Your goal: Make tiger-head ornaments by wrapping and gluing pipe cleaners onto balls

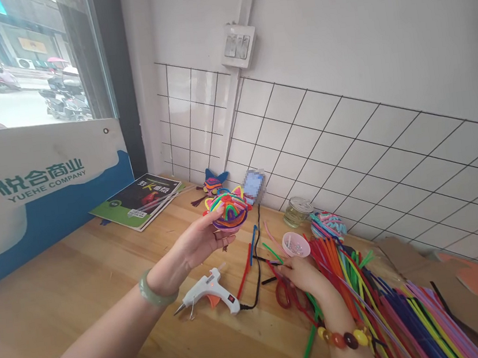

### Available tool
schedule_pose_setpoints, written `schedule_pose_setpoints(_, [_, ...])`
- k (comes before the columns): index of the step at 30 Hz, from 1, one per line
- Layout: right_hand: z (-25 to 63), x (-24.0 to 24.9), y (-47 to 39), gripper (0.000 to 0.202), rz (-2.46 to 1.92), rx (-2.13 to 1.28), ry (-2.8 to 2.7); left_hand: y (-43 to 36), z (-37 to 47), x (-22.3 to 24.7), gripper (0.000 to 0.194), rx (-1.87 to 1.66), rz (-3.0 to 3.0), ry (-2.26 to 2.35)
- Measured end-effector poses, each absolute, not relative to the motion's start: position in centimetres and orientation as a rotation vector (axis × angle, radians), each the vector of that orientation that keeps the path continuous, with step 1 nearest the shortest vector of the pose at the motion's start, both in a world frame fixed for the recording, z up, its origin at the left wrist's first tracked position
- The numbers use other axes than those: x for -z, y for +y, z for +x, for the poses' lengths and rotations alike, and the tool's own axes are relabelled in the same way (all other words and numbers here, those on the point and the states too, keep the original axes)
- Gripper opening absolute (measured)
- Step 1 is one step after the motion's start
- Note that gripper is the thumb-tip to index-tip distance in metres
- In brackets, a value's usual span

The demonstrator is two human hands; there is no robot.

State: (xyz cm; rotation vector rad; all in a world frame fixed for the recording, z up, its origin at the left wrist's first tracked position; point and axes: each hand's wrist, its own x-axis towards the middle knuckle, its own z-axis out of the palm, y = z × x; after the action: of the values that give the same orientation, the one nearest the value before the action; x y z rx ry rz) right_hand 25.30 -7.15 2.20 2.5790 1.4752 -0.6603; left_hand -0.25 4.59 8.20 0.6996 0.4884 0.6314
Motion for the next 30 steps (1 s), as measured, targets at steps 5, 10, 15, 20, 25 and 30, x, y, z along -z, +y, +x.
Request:
schedule_pose_setpoints(5, [26.0, -2.2, -7.2, 0.035, 2.668, 0.554, 1.383, 4.5, -0.3, -8.1, 0.035, -0.655, 0.701, 0.49])
schedule_pose_setpoints(10, [25.3, -1.5, -6.8, 0.034, 2.729, 0.511, 1.326, 4.5, -0.3, -8.0, 0.034, -0.639, 0.72, 0.492])
schedule_pose_setpoints(15, [25.6, -1.7, -6.9, 0.035, 2.817, 0.534, 1.388, 4.5, -0.2, -7.9, 0.039, -0.62, 0.724, 0.432])
schedule_pose_setpoints(20, [26.5, -3.9, -7.8, 0.024, 2.987, 0.562, 1.584, 4.3, 0.0, -8.0, 0.035, -0.65, 0.703, 0.412])
schedule_pose_setpoints(25, [25.5, -6.7, -9.4, 0.043, 3.115, 0.51, 1.923, 4.2, 0.3, -7.7, 0.034, -0.623, 0.647, 0.443])
schedule_pose_setpoints(30, [21.8, -7.9, -10.8, 0.044, 3.056, 0.364, 2.519, 3.8, 0.8, -7.2, 0.033, -0.586, 0.647, 0.464])
